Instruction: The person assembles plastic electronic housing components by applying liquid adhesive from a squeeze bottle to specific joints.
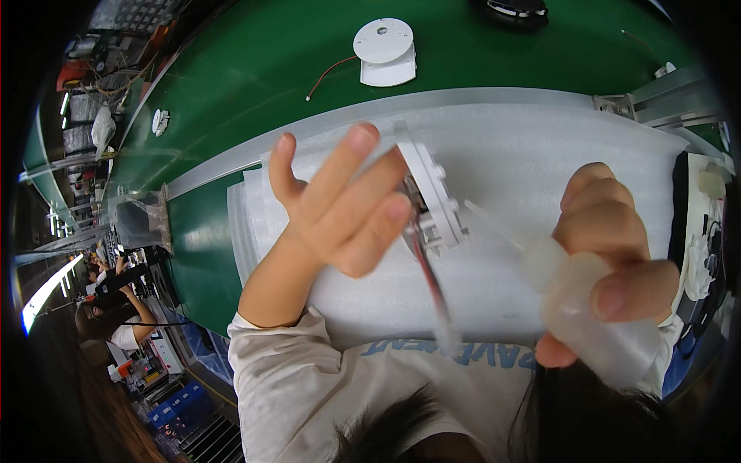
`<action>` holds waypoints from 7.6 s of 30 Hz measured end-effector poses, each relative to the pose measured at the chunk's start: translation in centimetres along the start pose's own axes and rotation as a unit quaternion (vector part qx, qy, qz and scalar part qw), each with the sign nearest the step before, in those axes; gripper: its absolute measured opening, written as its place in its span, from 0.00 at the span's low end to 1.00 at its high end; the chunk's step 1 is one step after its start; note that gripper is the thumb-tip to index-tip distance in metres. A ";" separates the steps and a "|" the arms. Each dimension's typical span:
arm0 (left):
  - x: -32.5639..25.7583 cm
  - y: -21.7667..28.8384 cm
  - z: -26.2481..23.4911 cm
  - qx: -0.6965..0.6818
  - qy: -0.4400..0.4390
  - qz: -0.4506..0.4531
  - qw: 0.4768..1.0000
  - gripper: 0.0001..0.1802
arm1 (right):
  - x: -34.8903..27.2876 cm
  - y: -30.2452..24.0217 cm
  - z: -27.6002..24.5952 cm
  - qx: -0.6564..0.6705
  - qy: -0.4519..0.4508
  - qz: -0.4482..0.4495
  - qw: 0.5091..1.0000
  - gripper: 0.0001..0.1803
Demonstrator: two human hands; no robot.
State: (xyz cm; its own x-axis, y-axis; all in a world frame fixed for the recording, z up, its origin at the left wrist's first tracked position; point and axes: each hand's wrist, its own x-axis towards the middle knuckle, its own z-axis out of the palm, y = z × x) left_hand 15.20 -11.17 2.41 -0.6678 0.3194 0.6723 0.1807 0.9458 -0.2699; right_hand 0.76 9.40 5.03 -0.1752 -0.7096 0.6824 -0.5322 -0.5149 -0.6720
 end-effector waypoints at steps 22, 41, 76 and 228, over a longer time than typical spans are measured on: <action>0.2 1.2 0.3 -0.030 0.049 0.022 0.998 0.15 | -0.4 0.5 1.4 -0.025 0.038 -0.025 0.999 0.24; 0.3 0.9 1.2 -0.057 0.069 -0.065 0.994 0.11 | -0.4 1.6 2.0 -0.136 0.057 -0.122 0.981 0.15; -0.3 1.7 1.6 -0.434 -0.020 -0.362 0.825 0.39 | -1.6 2.3 0.8 -0.126 -0.036 -0.115 0.985 0.26; -5.6 -3.7 4.6 -0.430 -0.314 -0.180 0.827 0.20 | 1.8 12.9 3.3 0.543 0.227 0.402 0.702 0.25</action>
State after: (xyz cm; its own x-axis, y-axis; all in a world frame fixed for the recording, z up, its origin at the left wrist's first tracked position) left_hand 14.97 -16.77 -3.52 -0.9849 0.1689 0.0382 0.1538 0.7519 0.6411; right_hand -3.75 -0.14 -3.35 -0.4341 -0.8812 -0.1871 0.7909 -0.2733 -0.5476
